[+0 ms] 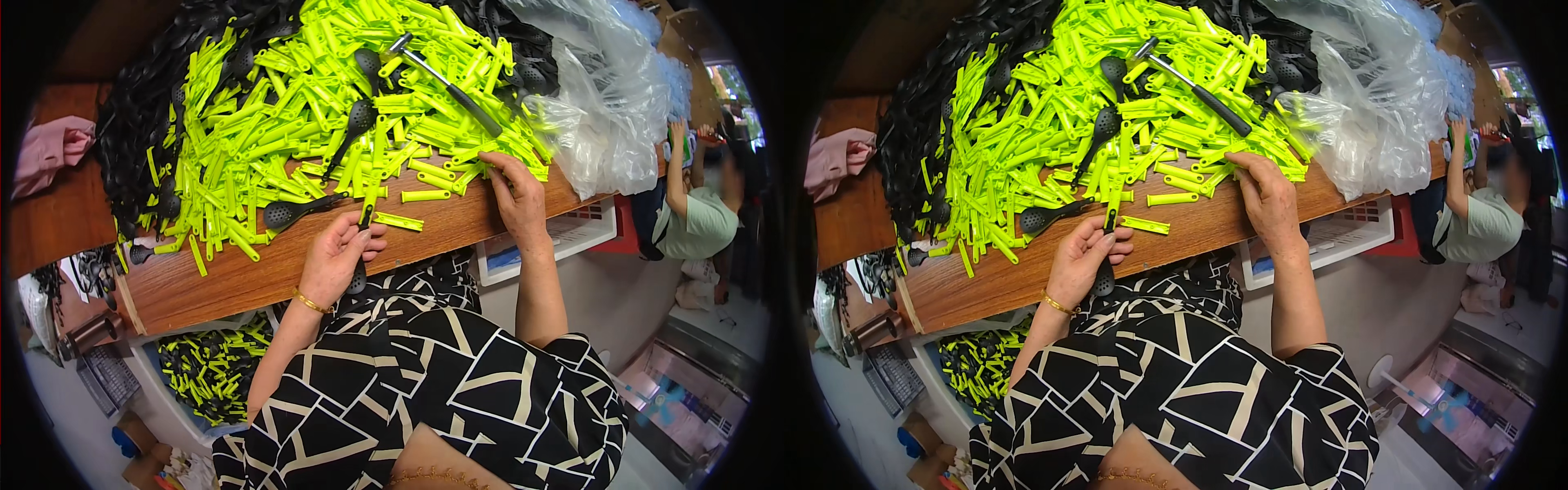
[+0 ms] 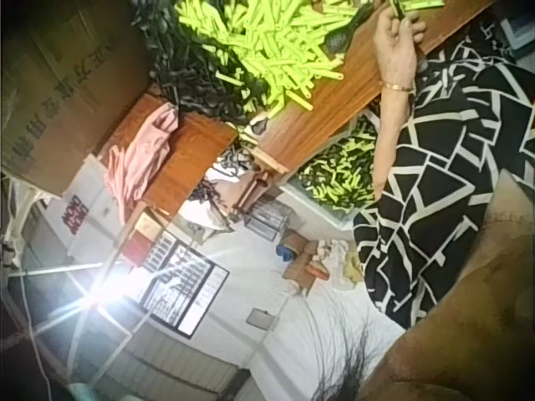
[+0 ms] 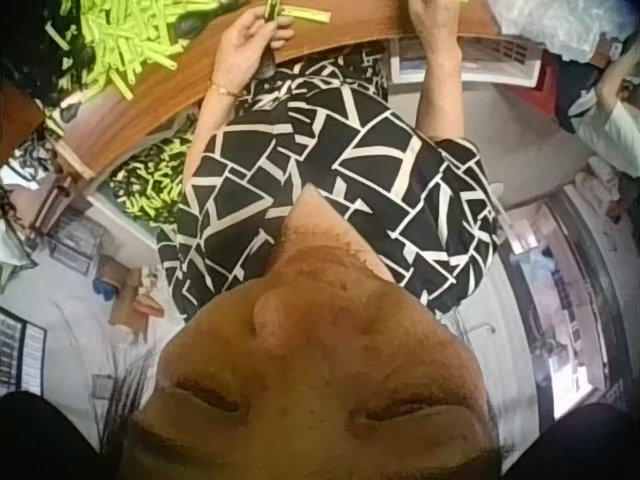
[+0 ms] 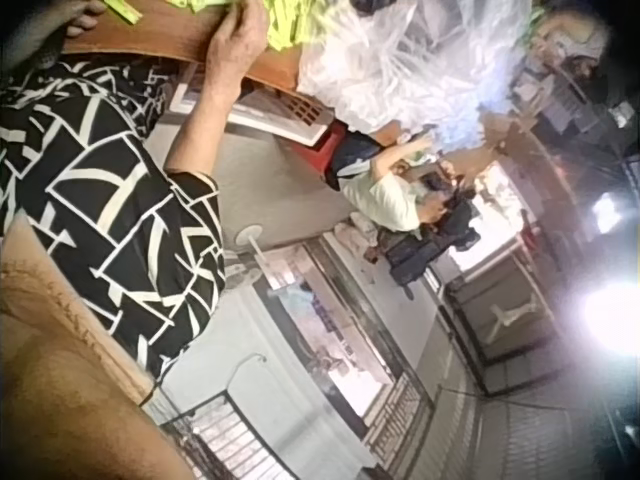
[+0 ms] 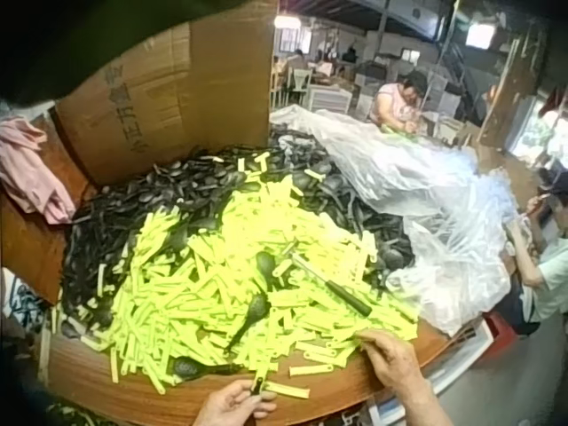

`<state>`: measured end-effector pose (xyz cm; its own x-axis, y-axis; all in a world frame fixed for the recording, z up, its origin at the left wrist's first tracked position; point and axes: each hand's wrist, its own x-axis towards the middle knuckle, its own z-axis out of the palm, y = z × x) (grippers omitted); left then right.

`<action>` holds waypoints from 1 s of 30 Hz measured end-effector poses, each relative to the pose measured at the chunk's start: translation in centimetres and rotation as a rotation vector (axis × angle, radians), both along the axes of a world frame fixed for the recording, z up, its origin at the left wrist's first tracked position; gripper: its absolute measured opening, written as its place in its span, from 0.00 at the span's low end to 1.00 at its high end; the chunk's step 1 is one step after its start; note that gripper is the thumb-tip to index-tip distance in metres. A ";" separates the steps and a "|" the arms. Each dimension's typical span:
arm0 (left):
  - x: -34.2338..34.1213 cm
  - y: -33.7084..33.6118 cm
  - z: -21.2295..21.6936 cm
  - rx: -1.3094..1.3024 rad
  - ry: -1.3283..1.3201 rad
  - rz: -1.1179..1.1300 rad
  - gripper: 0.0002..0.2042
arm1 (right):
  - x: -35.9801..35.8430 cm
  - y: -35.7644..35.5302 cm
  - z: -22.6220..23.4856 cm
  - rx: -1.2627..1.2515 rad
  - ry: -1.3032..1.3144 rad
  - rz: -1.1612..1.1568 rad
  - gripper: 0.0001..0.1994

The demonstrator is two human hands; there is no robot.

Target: The person assembles kitchen utensils by inserting neon green plastic handles into black plastic heads. The person repeatedly picks up a handle and a head, aligns them, and presses them together to form a complete utensil. The finished items are placed into a white bin located below the table.

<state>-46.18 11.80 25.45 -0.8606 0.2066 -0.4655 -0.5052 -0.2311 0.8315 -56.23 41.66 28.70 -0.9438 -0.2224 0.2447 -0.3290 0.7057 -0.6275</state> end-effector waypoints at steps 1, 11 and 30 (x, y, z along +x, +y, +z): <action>-0.1 0.0 -0.1 0.000 0.010 0.013 0.15 | -0.1 0.3 -0.2 -0.005 0.007 -0.021 0.12; -1.2 -1.4 0.2 -0.053 0.078 0.182 0.13 | -1.3 -1.4 -1.2 0.013 0.215 0.051 0.12; -1.0 -3.5 0.9 0.051 0.064 0.264 0.14 | -4.0 -0.1 1.6 -0.128 0.057 -0.009 0.11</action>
<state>-47.19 8.34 26.31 -0.9152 -0.0073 -0.4030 -0.3684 -0.3903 0.8437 -60.22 41.61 30.30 -0.9295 -0.1774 0.3233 -0.3602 0.6245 -0.6930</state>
